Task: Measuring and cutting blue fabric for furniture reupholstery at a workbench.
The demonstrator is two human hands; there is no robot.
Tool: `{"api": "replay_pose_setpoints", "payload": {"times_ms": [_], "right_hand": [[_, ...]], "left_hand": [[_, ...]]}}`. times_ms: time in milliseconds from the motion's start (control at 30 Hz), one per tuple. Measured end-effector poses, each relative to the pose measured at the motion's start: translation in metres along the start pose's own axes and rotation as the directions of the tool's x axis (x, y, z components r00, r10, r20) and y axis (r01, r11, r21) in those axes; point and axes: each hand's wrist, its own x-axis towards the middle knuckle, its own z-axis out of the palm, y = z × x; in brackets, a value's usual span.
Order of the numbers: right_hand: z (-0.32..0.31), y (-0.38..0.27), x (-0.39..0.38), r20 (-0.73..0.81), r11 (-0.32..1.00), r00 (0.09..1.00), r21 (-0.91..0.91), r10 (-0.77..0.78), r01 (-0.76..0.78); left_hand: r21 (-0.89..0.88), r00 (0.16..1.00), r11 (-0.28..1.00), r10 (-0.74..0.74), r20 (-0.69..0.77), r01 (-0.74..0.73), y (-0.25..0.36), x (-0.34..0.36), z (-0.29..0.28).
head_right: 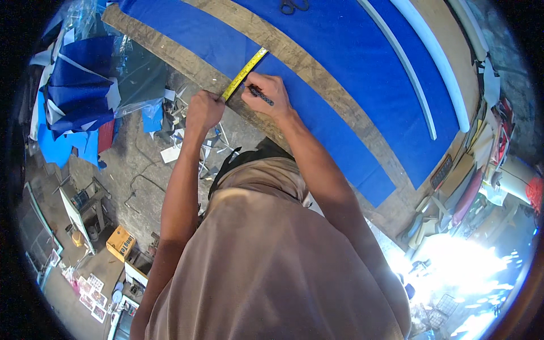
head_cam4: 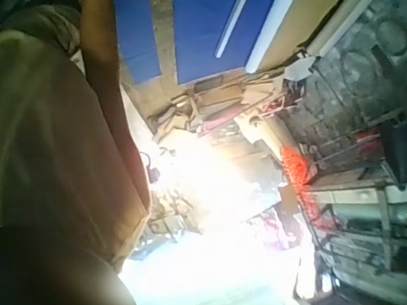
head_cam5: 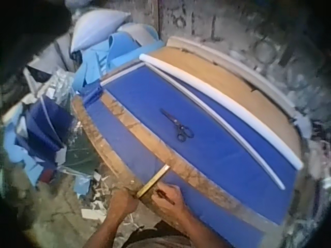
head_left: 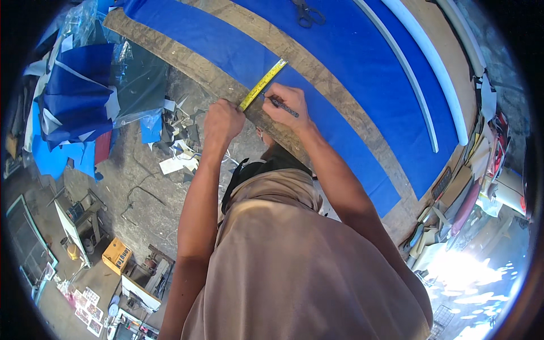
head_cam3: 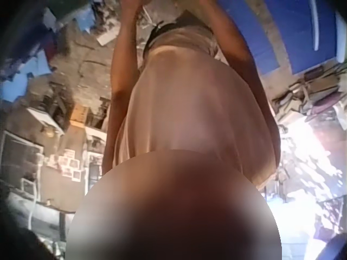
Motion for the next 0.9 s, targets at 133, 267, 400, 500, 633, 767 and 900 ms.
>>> {"api": "replay_pose_setpoints", "payload": {"times_ms": [133, 267, 400, 500, 633, 767, 900], "right_hand": [[-0.002, -0.007, 0.006, 0.051, 1.000, 0.999, 0.023, -0.008, 0.007], [-0.016, -0.021, 0.005, 0.002, 1.000, 1.000, 0.021, 0.011, -0.011], [-0.041, -0.032, -0.019, -0.050, 0.988, 0.987, 0.006, 0.154, -0.154], [-0.054, -0.032, -0.034, -0.211, 0.994, 0.973, -0.039, 0.091, -0.101], [-0.074, -0.029, -0.052, -0.266, 0.993, 0.963, -0.095, 0.049, -0.077], [-0.086, -0.020, -0.060, -0.326, 0.973, 0.944, -0.197, 0.051, -0.120], [-0.083, -0.011, -0.063, -0.316, 0.893, 0.948, -0.411, 0.048, -0.182]], "left_hand": [[-0.024, 0.999, 0.998, 0.050, -0.008, -0.050, -0.006, -0.004, -0.009], [-0.144, 0.999, 0.989, 0.037, 0.034, -0.032, -0.019, -0.012, -0.038], [-0.185, 0.994, 0.978, -0.104, -0.014, 0.100, -0.045, -0.013, -0.072], [-0.212, 0.991, 0.972, -0.115, -0.073, 0.097, -0.066, -0.004, -0.091], [-0.162, 0.986, 0.981, -0.124, -0.112, 0.105, -0.088, 0.015, -0.111], [-0.091, 0.976, 0.993, -0.090, -0.199, 0.073, -0.100, 0.065, -0.136], [-0.017, 0.968, 0.998, -0.055, -0.246, 0.052, -0.119, 0.131, -0.168]]}}
